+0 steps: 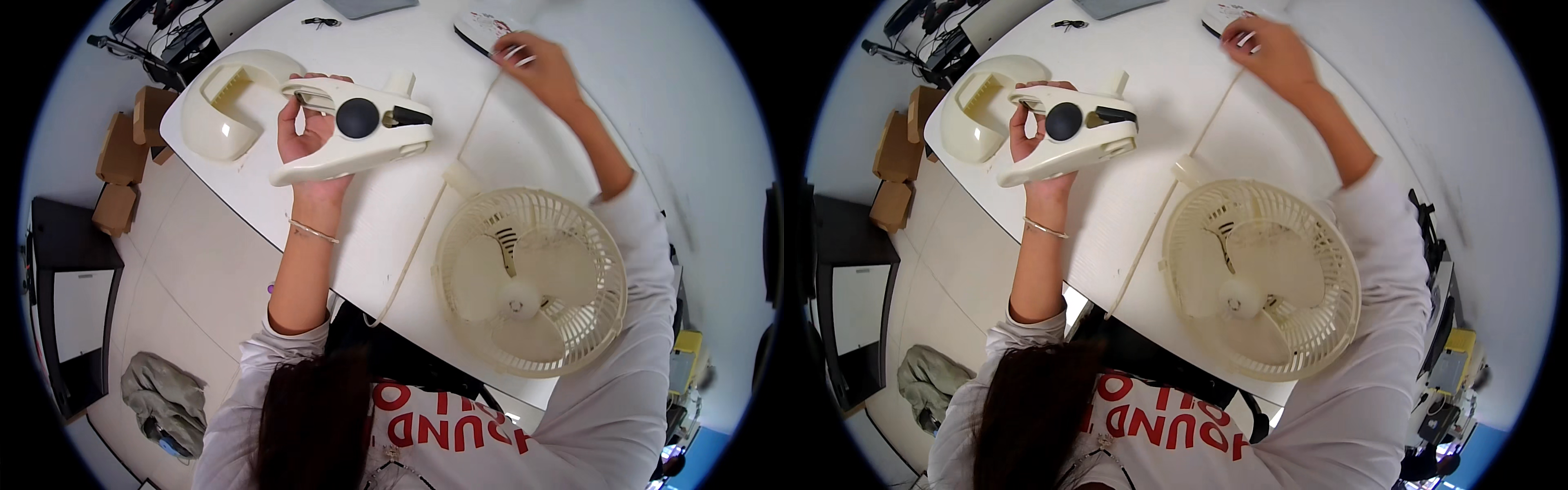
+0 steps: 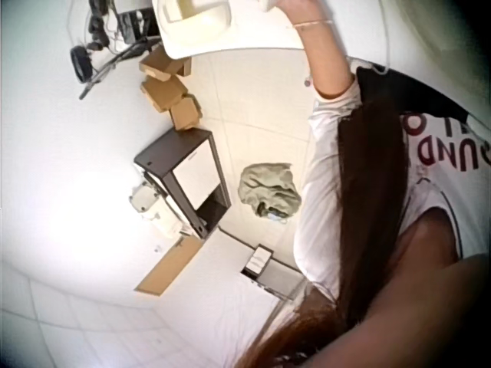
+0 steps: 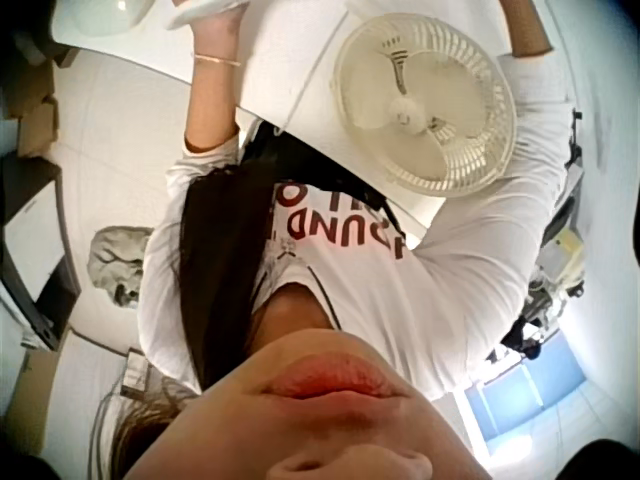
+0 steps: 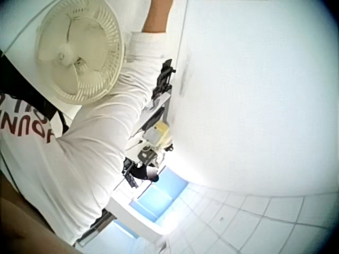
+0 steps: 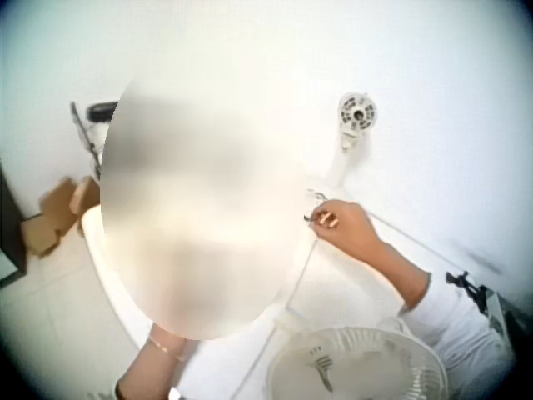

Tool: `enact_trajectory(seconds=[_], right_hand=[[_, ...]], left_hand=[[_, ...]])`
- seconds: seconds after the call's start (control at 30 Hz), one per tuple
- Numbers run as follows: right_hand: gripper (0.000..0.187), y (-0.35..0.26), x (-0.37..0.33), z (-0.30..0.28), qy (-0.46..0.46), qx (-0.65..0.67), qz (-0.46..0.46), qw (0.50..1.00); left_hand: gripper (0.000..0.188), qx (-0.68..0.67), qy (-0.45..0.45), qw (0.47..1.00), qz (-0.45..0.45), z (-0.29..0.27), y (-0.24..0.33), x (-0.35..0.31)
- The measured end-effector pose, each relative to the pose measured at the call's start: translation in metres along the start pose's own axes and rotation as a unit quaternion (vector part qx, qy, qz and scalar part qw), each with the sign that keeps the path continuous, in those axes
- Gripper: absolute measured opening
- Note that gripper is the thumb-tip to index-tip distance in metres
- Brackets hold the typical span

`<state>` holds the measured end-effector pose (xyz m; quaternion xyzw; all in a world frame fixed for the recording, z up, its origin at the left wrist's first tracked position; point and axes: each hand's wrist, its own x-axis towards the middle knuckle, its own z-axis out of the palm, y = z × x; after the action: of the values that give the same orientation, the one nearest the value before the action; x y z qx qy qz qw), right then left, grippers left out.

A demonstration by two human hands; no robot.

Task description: The person assembles a small white electric fan on a workbench. They attach the motor housing to the fan cage, secure it with a screwdriver, and then attach the base stand to the assembled unit.

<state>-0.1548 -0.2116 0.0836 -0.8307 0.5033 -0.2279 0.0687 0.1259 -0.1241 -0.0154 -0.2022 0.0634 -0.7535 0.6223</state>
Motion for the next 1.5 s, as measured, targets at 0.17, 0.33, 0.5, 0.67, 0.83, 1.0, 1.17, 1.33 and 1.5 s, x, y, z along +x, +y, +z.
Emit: enact_trajectory(seconds=[0.17, 0.33, 0.5, 0.67, 0.83, 1.0, 1.17, 1.33, 1.5], right_hand=[[0.02, -0.079, -0.12, -0.106, 0.213, 0.173, 0.061, 0.96], [0.021, -0.146, -0.255, -0.083, 0.27, 0.173, -0.06, 0.945], [0.022, -0.189, -0.292, -0.014, 0.239, -0.007, -0.065, 0.969], [0.016, -0.193, -0.288, 0.023, 0.246, -0.212, -0.189, 0.927], [0.022, -0.172, -0.273, 0.028, 0.256, -0.242, -0.194, 0.916], [0.02, -0.126, -0.246, 0.026, 0.27, -0.237, -0.178, 0.916], [0.014, -0.096, -0.217, 0.027, 0.28, -0.198, -0.186, 0.921], [0.014, -0.081, -0.202, 0.023, 0.252, -0.174, -0.143, 0.941], [0.015, -0.075, -0.203, 0.011, 0.182, -0.127, -0.069, 0.973]], left_hand=[[0.023, 0.029, -0.022, 0.999, -0.026, 0.007, -0.006, -0.001], [0.02, 0.084, -0.087, 0.991, -0.052, 0.013, -0.009, -0.001], [0.03, 0.246, -0.116, 0.96, 0.059, 0.019, -0.021, -0.021], [0.027, 0.589, -0.192, 0.748, 0.236, 0.085, -0.039, -0.115], [0.027, 0.751, -0.411, 0.428, 0.289, 0.079, -0.047, -0.181], [0.029, 0.77, -0.543, 0.288, 0.175, 0.063, -0.063, -0.219], [0.027, 0.744, -0.601, 0.248, 0.153, 0.022, -0.093, -0.225], [0.032, 0.747, -0.59, 0.244, 0.185, 0.011, -0.125, -0.214], [0.031, 0.76, -0.547, 0.301, 0.181, -0.007, -0.133, -0.195]])
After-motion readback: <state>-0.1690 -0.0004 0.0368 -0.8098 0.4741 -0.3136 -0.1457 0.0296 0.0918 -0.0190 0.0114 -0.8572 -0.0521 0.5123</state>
